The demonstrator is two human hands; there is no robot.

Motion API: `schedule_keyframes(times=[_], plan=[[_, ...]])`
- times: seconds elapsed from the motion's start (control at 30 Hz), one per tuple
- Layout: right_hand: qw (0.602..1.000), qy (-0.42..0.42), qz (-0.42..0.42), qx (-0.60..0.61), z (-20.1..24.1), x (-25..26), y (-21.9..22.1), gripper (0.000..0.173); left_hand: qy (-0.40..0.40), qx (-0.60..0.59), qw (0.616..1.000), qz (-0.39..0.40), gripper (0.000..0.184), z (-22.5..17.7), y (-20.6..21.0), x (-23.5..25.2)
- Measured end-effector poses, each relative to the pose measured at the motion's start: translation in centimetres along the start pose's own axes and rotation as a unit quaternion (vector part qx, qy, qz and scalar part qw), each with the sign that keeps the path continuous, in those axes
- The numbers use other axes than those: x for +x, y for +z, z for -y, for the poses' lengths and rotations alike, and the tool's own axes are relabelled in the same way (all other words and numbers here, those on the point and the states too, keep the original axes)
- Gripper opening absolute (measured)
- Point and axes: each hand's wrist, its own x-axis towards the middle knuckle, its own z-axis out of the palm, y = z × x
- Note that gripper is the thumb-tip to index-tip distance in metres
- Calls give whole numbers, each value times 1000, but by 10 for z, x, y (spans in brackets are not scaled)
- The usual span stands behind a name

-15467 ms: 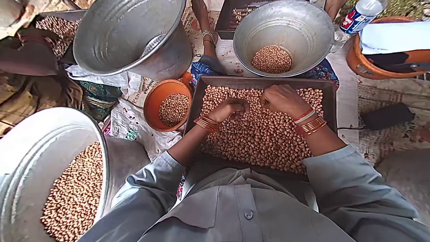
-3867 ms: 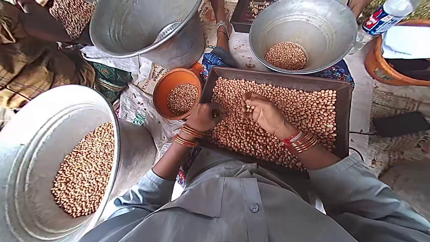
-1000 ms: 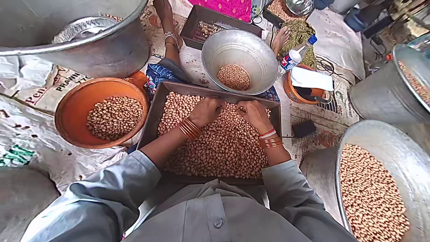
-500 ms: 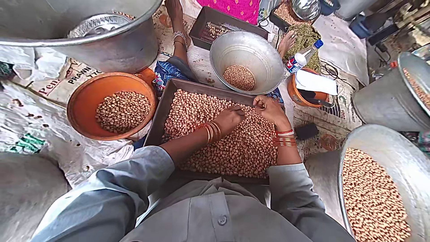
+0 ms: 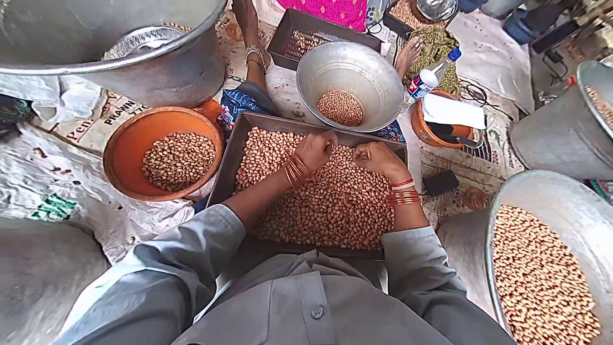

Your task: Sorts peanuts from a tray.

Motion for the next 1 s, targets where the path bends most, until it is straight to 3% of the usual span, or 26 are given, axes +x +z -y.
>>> schedule_keyframes(times=[0.1, 0.2, 0.27, 0.33, 0.4, 0.5, 0.57, 0.67, 0.83, 1.0], plan=[[989, -45, -72, 121, -2, -4, -3, 14, -9, 73, 994, 79, 32, -6, 12, 0], [938, -97, -137, 305, -2, -5, -3, 3, -21, 105, 988, 110, 33, -5, 19, 1], [885, -124, -133, 429, -7, 1, -6, 14, -30, 103, 988, 112, 31, -5, 20, 2], [870, -90, -129, 468, 0, 0, -15, 19, -46, 97, 987, 117, 30, -6, 18, 4], [904, -60, -106, 410, 5, -3, -27, 11, -64, 94, 986, 124, 28, -7, 17, 5], [986, -19, -49, 157, 14, -6, -48, 12, -91, 80, 982, 143, 27, -6, 13, 10], [1000, 23, 6, 6, 24, -6, -51, 14, -105, 89, 978, 159, 28, -7, 12, 12], [987, 27, 68, -140, 26, -12, -35, 13, -110, 82, 976, 167, 26, -7, 12, 13], [976, -3, 81, -204, 15, -43, -5, 15, -110, 54, 976, 178, 25, -5, 14, 5], [982, -34, 40, -181, -1, -53, 10, 16, -154, -159, 970, 103, 26, -11, 8, -7]])
